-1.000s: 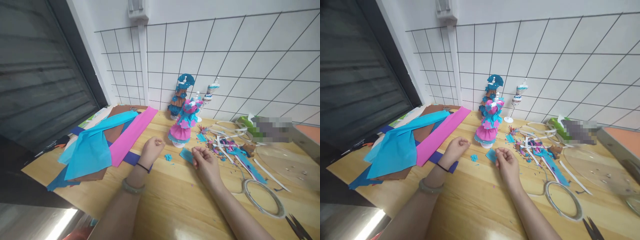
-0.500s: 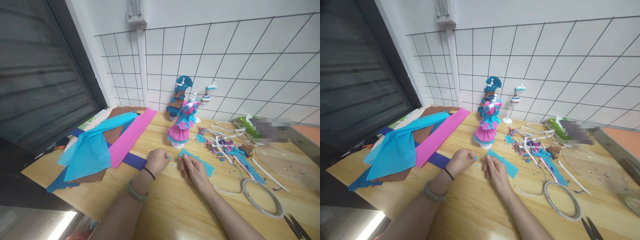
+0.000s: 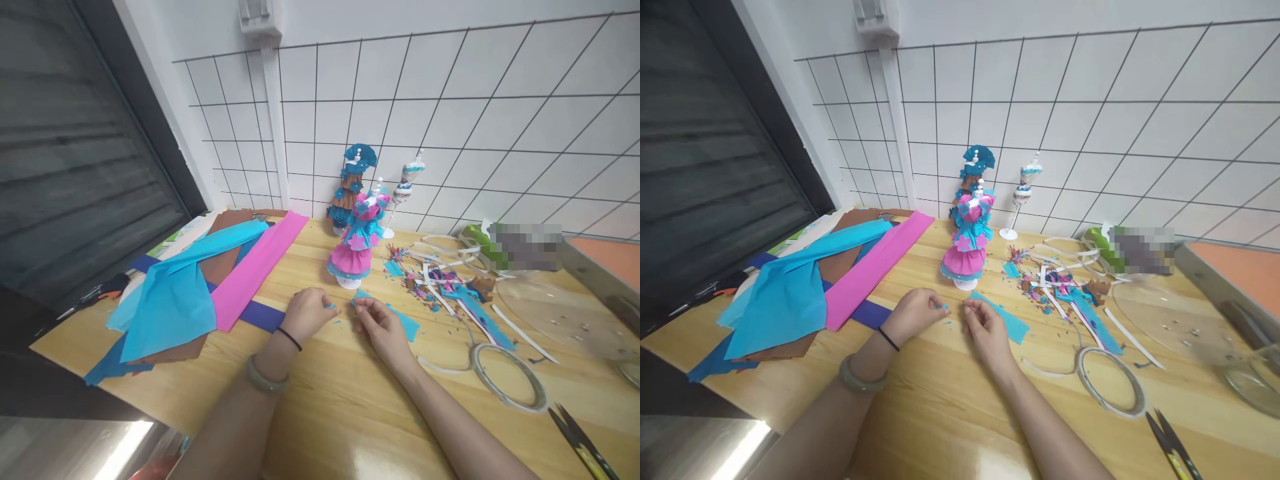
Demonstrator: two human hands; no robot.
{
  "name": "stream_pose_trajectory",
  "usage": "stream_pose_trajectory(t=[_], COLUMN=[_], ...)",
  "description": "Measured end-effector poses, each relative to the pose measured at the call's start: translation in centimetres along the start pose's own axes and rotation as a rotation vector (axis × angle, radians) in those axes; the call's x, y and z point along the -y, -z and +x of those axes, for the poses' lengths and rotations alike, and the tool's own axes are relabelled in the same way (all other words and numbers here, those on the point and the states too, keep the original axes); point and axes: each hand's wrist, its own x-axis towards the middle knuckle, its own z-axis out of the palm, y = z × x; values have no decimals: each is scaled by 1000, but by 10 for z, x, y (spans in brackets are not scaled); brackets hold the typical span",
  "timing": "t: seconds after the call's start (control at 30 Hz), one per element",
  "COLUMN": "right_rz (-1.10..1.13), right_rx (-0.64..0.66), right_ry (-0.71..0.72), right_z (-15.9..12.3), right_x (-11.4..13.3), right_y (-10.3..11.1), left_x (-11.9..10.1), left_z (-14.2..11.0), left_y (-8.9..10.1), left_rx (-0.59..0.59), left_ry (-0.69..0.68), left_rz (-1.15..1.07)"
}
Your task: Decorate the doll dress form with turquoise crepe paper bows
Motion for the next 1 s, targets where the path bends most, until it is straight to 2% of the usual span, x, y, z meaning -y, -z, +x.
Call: stream_pose_trajectory(t=[0.1, 0.27, 0.47, 0.63, 0.73, 0.83, 1.0], right_rz=[-6, 7, 80, 248, 266, 255, 244], right_rx=[10, 18, -18, 53, 85, 57, 1], right_ry=[-2, -2, 44, 3, 7, 17, 28], right_z=[0, -1, -1, -2, -2, -2, 0], right_x=[0, -2, -3, 1, 3, 2, 0], right_y=[0, 0, 0, -1, -2, -2, -1], left_x=[0, 1, -14, -25, -23, -19, -19], left_z=[-2, 1, -1, -7, -6, -3, -1], left_y=[-9, -5, 13, 15, 13, 10, 6], left_rx=[-42, 38, 212, 345, 363, 395, 384], left_ry=[-17, 4, 58, 74, 57, 37, 70], left_rz=[56, -12, -430, -642, -664, -690, -879])
